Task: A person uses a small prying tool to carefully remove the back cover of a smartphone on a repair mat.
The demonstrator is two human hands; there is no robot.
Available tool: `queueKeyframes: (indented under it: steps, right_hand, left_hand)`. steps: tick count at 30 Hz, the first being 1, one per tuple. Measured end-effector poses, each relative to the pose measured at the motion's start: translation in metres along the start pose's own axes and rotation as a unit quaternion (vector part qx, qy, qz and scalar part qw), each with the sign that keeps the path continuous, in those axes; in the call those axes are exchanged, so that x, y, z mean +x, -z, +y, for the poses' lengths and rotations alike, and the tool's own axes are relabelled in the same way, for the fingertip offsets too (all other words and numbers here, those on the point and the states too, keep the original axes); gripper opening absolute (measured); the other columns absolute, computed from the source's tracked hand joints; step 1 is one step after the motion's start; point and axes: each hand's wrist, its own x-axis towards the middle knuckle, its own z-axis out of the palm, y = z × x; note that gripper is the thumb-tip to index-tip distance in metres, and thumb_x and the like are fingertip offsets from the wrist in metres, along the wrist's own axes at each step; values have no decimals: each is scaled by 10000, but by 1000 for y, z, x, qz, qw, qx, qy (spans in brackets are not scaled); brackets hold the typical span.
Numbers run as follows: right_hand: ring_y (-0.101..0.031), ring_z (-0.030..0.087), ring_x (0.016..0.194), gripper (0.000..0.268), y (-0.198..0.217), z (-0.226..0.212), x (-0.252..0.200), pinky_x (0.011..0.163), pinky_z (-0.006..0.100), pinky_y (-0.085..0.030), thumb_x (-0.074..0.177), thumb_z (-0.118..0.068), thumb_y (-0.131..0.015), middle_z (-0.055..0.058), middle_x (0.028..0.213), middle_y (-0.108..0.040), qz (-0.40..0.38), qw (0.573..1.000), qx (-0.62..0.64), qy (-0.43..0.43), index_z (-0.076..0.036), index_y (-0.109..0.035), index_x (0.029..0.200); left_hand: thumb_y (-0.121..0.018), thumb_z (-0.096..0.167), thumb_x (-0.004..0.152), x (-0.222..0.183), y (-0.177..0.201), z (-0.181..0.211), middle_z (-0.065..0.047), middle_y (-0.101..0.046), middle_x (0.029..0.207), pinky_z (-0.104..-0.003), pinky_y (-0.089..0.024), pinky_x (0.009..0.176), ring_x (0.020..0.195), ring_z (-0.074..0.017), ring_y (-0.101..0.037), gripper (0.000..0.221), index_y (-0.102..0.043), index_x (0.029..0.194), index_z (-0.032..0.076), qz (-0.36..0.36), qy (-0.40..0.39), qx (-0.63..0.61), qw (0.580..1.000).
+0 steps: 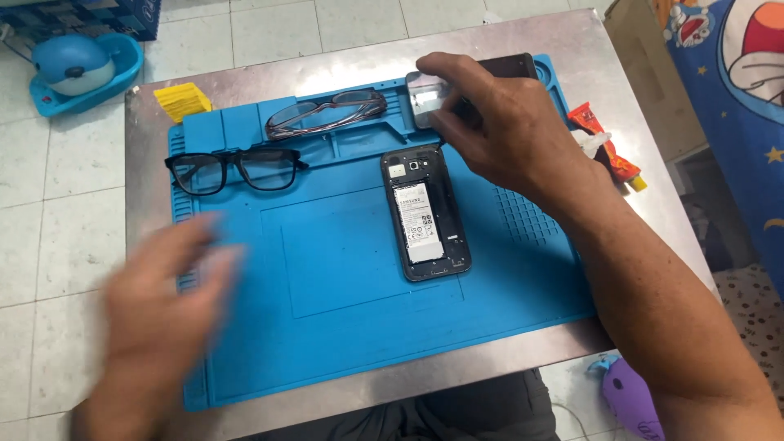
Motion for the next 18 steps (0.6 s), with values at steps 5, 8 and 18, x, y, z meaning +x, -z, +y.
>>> queueKeyframes:
  steps: [5, 8, 18]
  right_hand:
    - [-775, 352, 823, 462, -5, 4, -3, 655, 394, -622, 1111, -143, -759, 214, 1069, -779, 31, 998, -40, -28, -48, -489, 1473]
    - [-778, 352, 816, 337, -8, 10, -6, 638, 371, -627, 1150, -204, -768, 246, 1051, -772, 72, 994, -80, -31, -26, -564, 1351]
    - [-714, 307, 953, 510, -4, 8, -4, 755, 392, -599, 996, 90, -638, 153, 1101, -681, -14, 999, 38, 28, -21, -496, 1474]
  left_hand:
    - [-731, 267, 985, 49, -89, 50, -128, -741, 1262, -489, -574, 851, 1093, -335, -716, 411, -699, 1353, 88, -7, -260, 50, 964]
    - [-718, 160, 995, 73, -128, 58, -132, -731, 1218, -452, -588, 767, 991, -339, -708, 330, -692, 1302, 41, 48, -288, 27, 956]
    - [-517, -53, 1007, 77, -136, 50, -102, -769, 1147, -402, -529, 738, 776, -275, -535, 331, -700, 1272, 24, 99, -324, -6, 941]
